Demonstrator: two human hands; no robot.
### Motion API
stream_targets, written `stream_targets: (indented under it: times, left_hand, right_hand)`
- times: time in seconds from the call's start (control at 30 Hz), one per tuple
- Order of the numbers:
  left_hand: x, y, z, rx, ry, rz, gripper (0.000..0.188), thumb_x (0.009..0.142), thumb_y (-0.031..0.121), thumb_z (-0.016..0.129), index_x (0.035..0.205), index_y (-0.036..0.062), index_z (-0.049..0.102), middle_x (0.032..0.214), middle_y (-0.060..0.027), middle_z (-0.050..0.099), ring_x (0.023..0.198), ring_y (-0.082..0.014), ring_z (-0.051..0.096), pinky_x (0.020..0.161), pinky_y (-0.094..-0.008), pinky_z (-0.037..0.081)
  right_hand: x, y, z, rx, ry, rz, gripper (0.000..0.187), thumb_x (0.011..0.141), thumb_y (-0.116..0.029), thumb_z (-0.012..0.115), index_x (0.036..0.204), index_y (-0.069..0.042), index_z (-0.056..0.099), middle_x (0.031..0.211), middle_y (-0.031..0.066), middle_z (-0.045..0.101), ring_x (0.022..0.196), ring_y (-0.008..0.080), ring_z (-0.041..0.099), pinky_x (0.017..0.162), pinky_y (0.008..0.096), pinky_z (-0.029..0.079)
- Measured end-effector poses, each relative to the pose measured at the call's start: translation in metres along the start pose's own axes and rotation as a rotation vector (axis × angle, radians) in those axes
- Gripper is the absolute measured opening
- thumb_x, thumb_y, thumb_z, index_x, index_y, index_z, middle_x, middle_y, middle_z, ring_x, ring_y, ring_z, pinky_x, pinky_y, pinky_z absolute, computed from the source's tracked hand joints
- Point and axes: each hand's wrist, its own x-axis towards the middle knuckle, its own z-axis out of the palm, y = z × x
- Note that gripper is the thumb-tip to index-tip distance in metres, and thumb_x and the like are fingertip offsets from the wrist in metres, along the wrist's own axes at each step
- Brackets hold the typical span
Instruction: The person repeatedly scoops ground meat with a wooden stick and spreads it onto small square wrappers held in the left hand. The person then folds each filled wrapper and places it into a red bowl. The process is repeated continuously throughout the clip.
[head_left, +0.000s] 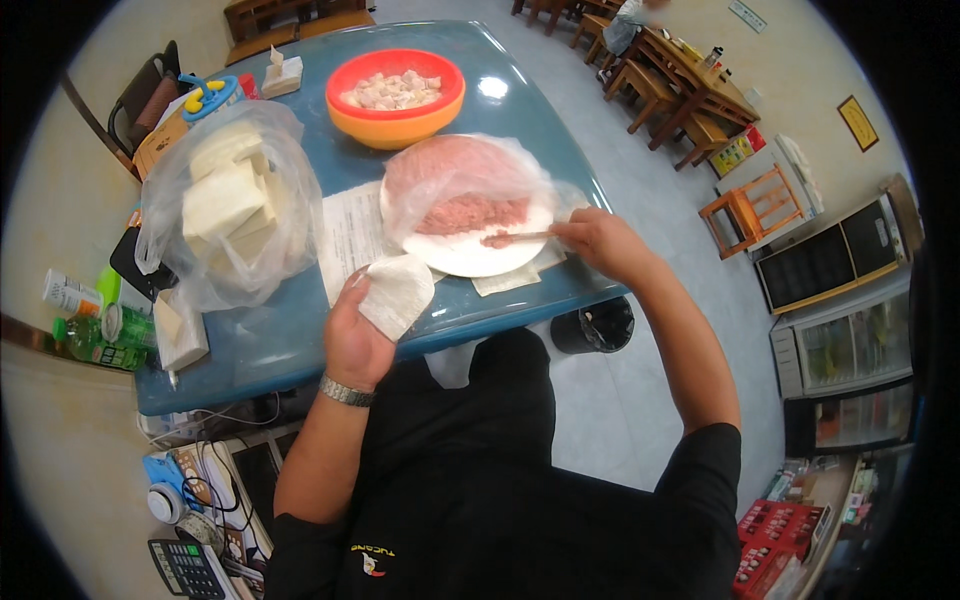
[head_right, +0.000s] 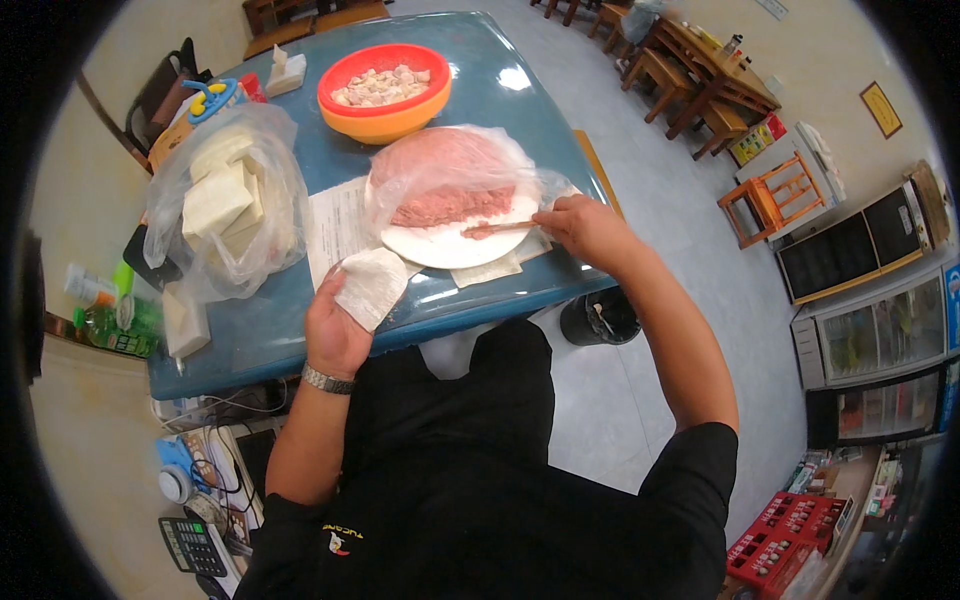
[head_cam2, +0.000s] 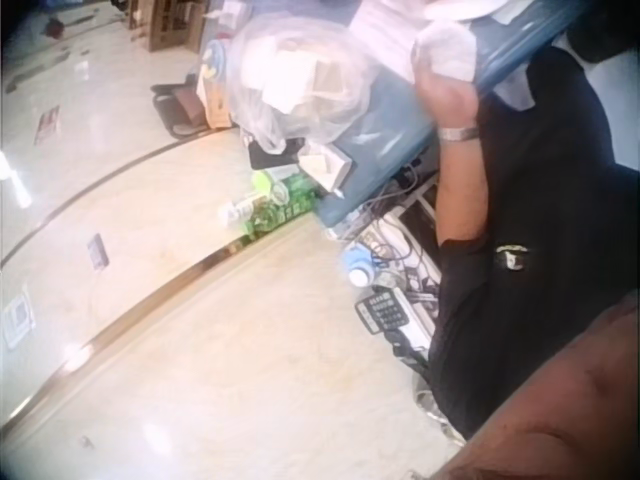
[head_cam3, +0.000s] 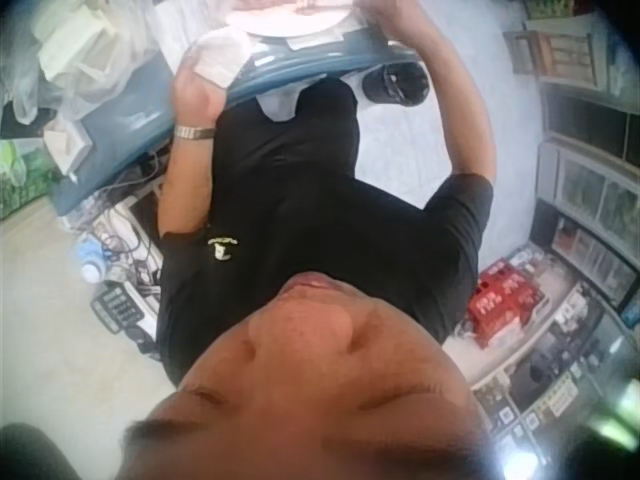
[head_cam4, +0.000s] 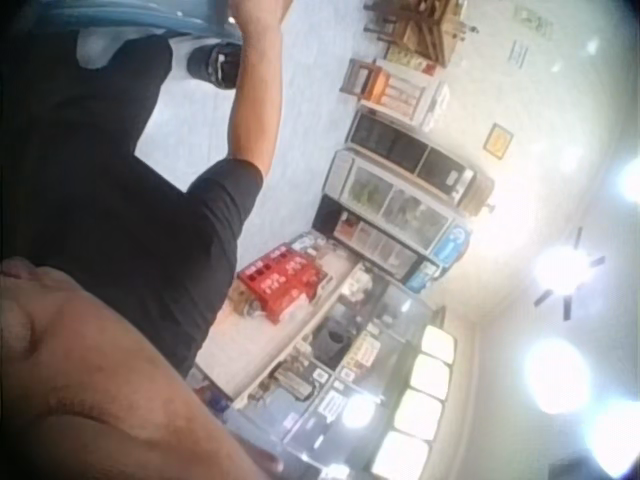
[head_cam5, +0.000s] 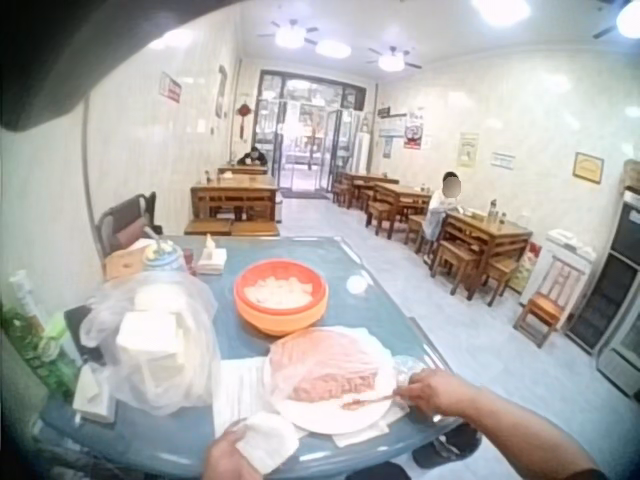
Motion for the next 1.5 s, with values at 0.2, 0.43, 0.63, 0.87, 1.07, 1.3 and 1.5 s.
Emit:
stream_targets:
  times: [0.2,0.43,0.63,0.87,1.07,1.3,1.5]
  left_hand:
    - [-0.007,0.004,0.007,-0.045,-0.039,-0.038,0.053,0.106,0.015,0.047,0.154,-0.0073,0.043,0.156,-0.024,0.053,0.143,-0.0398,0.055,0.121,-0.0526,0.045]
    - [-0.031,-0.014,0.039,0.062,0.107,-0.085,0.054,0.106,0.007,0.047,0.157,-0.0088,0.038,0.155,-0.024,0.054,0.143,-0.0389,0.056,0.12,-0.0513,0.047]
    - [-0.028,-0.029,0.045,0.038,0.122,-0.112,0.05,0.107,0.007,0.046,0.154,-0.0098,0.041,0.152,-0.0237,0.056,0.14,-0.0383,0.058,0.119,-0.0514,0.048]
    - [-0.023,-0.045,0.065,0.039,0.123,-0.116,0.043,0.109,0.007,0.047,0.147,-0.0118,0.047,0.147,-0.0221,0.059,0.133,-0.035,0.062,0.113,-0.0475,0.052]
    - [-0.014,-0.053,0.066,0.035,0.097,-0.106,0.048,0.108,0.006,0.045,0.154,-0.0077,0.04,0.152,-0.0211,0.055,0.139,-0.0359,0.058,0.118,-0.051,0.048]
    - [-0.011,-0.055,0.074,0.041,0.112,-0.083,0.049,0.108,0.004,0.043,0.156,-0.0074,0.039,0.154,-0.0214,0.053,0.141,-0.0351,0.056,0.12,-0.0506,0.046]
    - [-0.006,-0.061,0.064,0.058,0.064,-0.087,0.05,0.11,0.011,0.037,0.157,-0.0076,0.037,0.154,-0.0239,0.052,0.141,-0.0362,0.056,0.122,-0.0521,0.043]
  right_hand:
    - [-0.018,-0.038,-0.004,-0.005,0.01,0.01,0.031,0.093,-0.008,0.067,0.12,-0.01,0.081,0.089,0.0145,0.069,0.087,0.0356,0.07,0.078,0.0453,0.057]
    - [-0.026,-0.068,0.002,-0.245,0.152,0.09,0.031,0.093,-0.009,0.064,0.12,-0.014,0.079,0.09,0.0104,0.068,0.089,0.0318,0.07,0.074,0.044,0.058]
    - [-0.029,-0.07,0.009,-0.172,0.148,0.114,0.03,0.093,-0.012,0.066,0.121,-0.015,0.078,0.091,0.0086,0.068,0.089,0.0307,0.07,0.073,0.0435,0.058]
    - [-0.036,-0.086,0.013,-0.179,0.167,0.106,0.034,0.091,-0.01,0.068,0.124,-0.014,0.076,0.09,0.0076,0.067,0.087,0.0303,0.069,0.071,0.0429,0.057]
    - [-0.044,-0.09,0.035,-0.174,0.241,0.03,0.036,0.089,-0.006,0.069,0.123,-0.013,0.076,0.089,0.0082,0.066,0.082,0.031,0.069,0.065,0.0427,0.056]
    - [-0.046,-0.108,0.035,-0.069,0.154,0.102,0.033,0.092,-0.007,0.069,0.124,-0.011,0.075,0.09,0.0115,0.067,0.08,0.0346,0.069,0.067,0.0454,0.056]
    - [-0.05,-0.121,0.032,0.19,0.128,0.129,0.022,0.099,-0.013,0.069,0.12,-0.008,0.075,0.092,0.0155,0.069,0.084,0.0389,0.07,0.072,0.0479,0.057]
